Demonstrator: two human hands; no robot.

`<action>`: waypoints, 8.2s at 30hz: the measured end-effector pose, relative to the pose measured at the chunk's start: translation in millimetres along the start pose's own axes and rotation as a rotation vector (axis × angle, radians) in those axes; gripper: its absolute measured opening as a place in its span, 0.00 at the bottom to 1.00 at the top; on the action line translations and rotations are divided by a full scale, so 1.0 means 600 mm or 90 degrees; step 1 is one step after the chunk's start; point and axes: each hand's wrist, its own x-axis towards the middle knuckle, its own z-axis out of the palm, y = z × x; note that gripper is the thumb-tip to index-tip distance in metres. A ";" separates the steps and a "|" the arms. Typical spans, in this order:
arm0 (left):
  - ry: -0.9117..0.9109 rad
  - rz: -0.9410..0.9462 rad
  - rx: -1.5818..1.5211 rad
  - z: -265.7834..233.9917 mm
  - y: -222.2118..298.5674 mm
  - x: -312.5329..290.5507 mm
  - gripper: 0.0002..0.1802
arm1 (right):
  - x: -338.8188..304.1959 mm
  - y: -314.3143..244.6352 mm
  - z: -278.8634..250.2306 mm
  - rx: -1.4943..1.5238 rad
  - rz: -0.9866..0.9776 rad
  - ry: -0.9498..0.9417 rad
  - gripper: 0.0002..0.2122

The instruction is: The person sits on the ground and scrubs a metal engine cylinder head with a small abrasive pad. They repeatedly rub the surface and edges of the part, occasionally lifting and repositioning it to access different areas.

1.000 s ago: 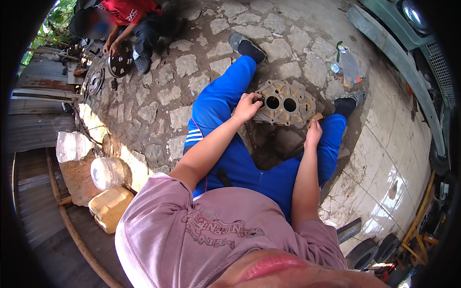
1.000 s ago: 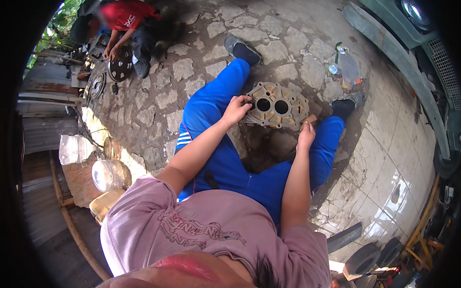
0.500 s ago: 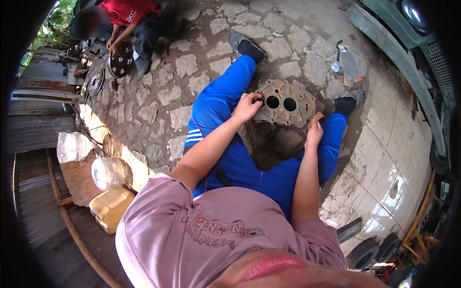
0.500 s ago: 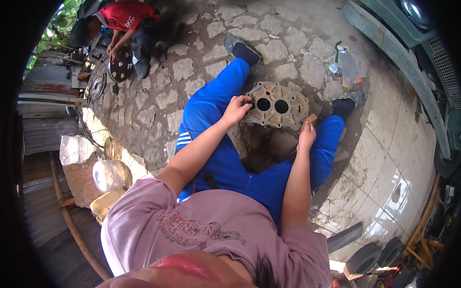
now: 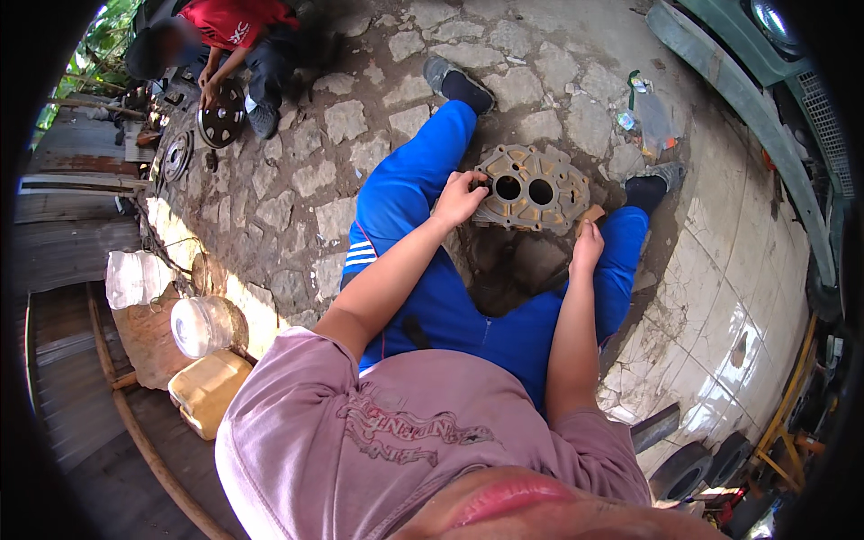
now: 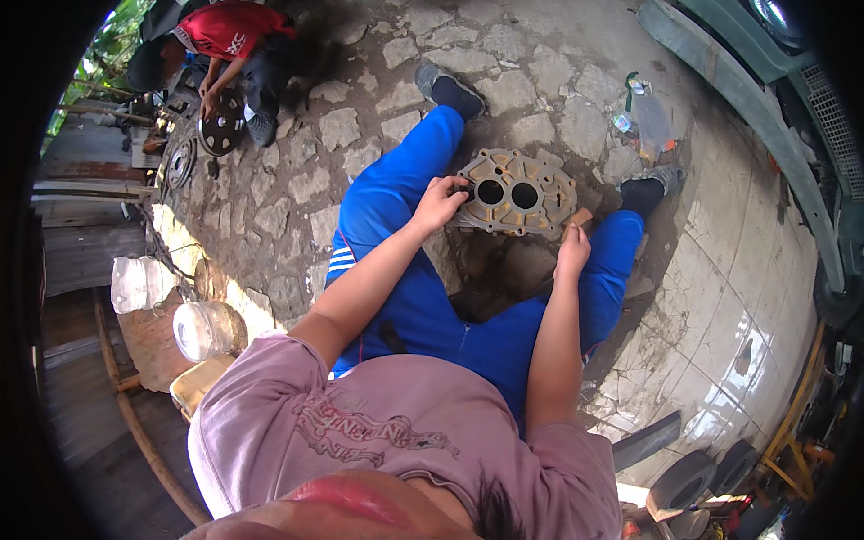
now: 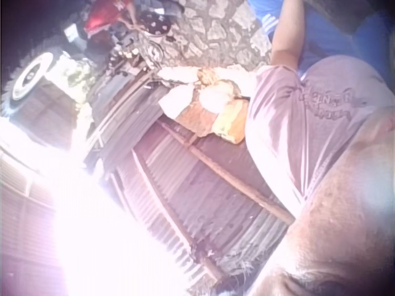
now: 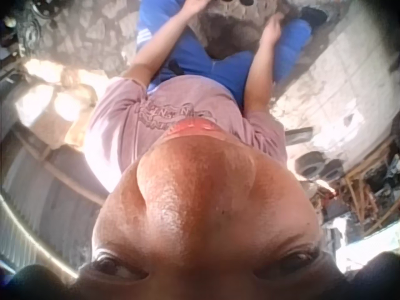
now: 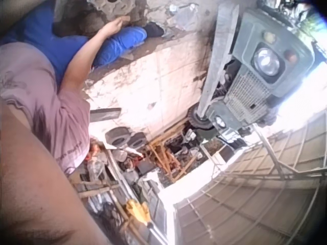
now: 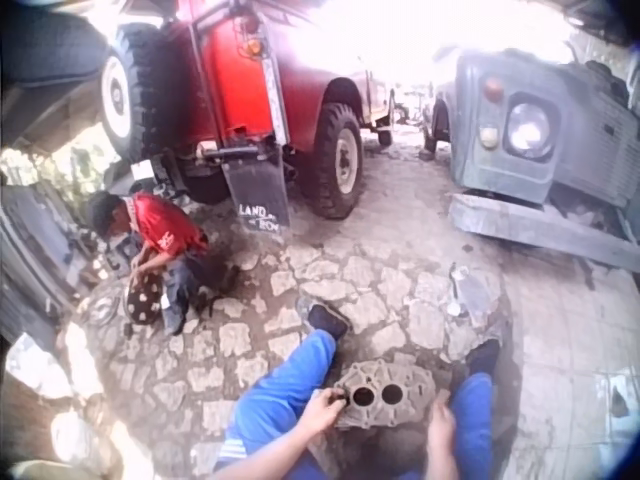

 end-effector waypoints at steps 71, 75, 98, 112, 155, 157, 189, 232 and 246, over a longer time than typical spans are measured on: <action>-0.027 -0.030 -0.027 0.001 0.011 -0.001 0.21 | -0.022 -0.019 -0.003 -0.316 -0.173 -0.013 0.14; -0.020 -0.039 -0.036 0.006 -0.003 0.000 0.21 | -0.031 -0.014 0.012 -0.318 -0.348 0.028 0.16; -0.012 -0.017 -0.055 0.010 -0.018 0.004 0.22 | -0.018 0.024 -0.009 -0.524 -0.366 -0.066 0.11; -0.004 -0.009 -0.048 0.010 -0.029 0.011 0.23 | -0.017 0.000 -0.001 -0.559 -0.337 -0.050 0.10; -0.025 0.046 -0.071 0.017 0.013 -0.003 0.24 | -0.025 -0.018 -0.003 -0.216 -0.227 0.036 0.14; -0.007 0.119 0.130 0.008 -0.009 0.004 0.28 | -0.014 -0.006 0.003 -0.198 -0.202 0.033 0.15; -0.163 0.041 -0.290 -0.016 -0.077 0.005 0.29 | -0.118 -0.093 0.011 -0.307 -0.170 -0.044 0.18; -0.041 -0.018 -0.064 -0.046 -0.012 0.017 0.27 | -0.205 -0.075 0.088 -0.766 -0.533 -0.202 0.28; 0.002 -0.002 -0.069 -0.023 -0.029 0.018 0.25 | -0.220 -0.085 0.081 -0.676 -0.583 -0.205 0.24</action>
